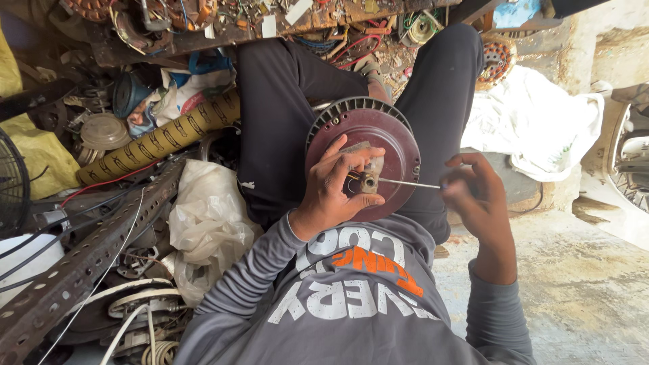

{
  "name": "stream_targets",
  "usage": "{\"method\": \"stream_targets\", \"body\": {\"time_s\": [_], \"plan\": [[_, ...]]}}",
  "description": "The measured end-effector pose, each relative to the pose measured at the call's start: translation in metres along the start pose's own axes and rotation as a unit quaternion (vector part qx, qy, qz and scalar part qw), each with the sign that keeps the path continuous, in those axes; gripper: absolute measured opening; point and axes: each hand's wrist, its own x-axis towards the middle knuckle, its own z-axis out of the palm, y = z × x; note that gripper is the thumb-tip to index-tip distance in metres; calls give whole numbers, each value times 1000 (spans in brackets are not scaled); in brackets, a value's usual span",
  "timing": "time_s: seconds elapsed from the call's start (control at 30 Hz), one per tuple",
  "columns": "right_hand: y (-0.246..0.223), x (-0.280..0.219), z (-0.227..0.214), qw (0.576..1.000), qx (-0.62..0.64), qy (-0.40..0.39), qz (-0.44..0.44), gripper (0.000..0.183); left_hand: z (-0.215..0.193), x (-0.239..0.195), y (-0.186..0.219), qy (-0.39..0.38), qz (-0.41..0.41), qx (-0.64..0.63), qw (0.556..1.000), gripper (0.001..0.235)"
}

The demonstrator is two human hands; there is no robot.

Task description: The person disassembles a ceiling fan motor housing using a screwdriver and a hammer, then inspects and works on the internal copper wiring and components before attempting to reassemble the casing.

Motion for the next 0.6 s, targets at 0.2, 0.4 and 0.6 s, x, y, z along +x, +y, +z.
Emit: {"method": "stream_targets", "body": {"time_s": [0.2, 0.4, 0.6], "plan": [[3, 1, -2, 985, -25, -59, -159, 25, 1, 0, -1, 9, 10, 4, 1000, 61], [3, -5, -3, 998, -25, -6, 49, 19, 4, -2, -2, 16, 5, 3, 1000, 67], [-14, 3, 2, 993, -67, 0, -98, 39, 8, -1, 2, -2, 1, 22, 1000, 75]]}}
